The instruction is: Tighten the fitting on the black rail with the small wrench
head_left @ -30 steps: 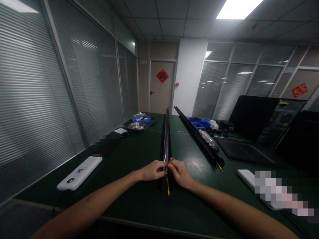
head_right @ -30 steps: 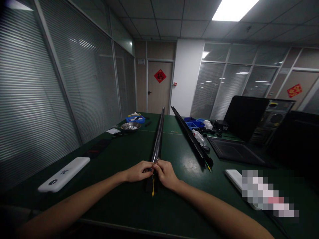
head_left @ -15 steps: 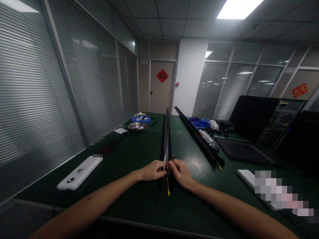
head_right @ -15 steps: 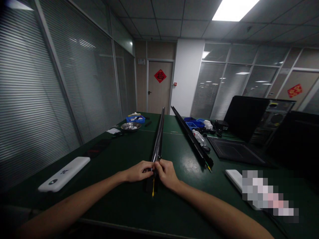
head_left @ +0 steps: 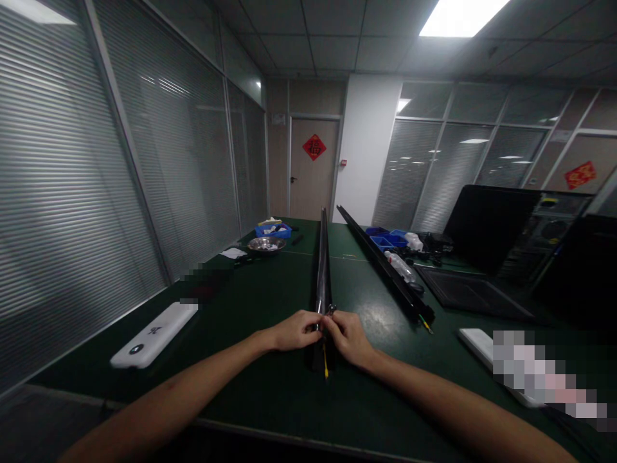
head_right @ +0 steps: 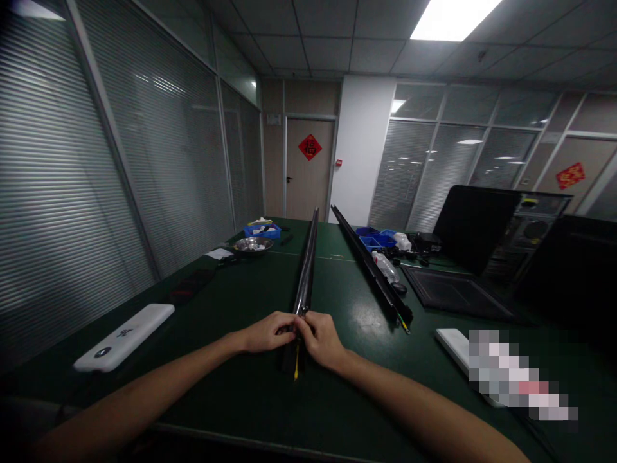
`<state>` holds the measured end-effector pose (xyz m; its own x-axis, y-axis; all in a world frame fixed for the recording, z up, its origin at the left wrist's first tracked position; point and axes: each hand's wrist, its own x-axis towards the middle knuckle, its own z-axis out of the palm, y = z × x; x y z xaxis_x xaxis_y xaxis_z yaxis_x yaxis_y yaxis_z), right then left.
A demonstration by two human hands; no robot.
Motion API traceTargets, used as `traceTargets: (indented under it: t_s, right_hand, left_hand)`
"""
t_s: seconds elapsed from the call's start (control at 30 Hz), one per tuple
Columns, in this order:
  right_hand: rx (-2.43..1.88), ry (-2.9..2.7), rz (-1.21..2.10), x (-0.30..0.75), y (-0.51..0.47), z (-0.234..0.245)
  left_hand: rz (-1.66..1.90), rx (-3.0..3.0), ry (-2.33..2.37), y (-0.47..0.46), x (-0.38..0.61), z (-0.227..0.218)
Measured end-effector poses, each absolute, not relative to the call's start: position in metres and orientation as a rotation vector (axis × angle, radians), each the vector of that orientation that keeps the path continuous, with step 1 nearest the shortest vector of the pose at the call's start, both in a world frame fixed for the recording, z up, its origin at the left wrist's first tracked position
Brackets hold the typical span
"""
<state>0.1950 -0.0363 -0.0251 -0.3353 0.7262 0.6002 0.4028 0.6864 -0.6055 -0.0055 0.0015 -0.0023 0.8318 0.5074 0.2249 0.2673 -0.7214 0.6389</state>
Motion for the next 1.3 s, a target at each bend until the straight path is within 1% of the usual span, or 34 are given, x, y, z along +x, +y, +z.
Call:
traceTargets:
  t_s: [0.63, 1.03, 1.3]
  right_hand:
    - [-0.828, -1.97, 0.471, 0.1958, -0.0349, -0.0241]
    - [-0.75, -1.982, 0.559, 0.1986, -0.0298, -0.0245]
    - [-0.922, -1.87, 0.467, 0.197, -0.0336, -0.0255]
  left_hand:
    - [0.51, 2.368, 0.559, -0.0029, -0.0054, 0.0033]
    - [0.522, 2.401, 0.579, 0.0006, -0.005, -0.0031]
    - [0.494, 2.4, 0.581, 0.0014, -0.0059, -0.002]
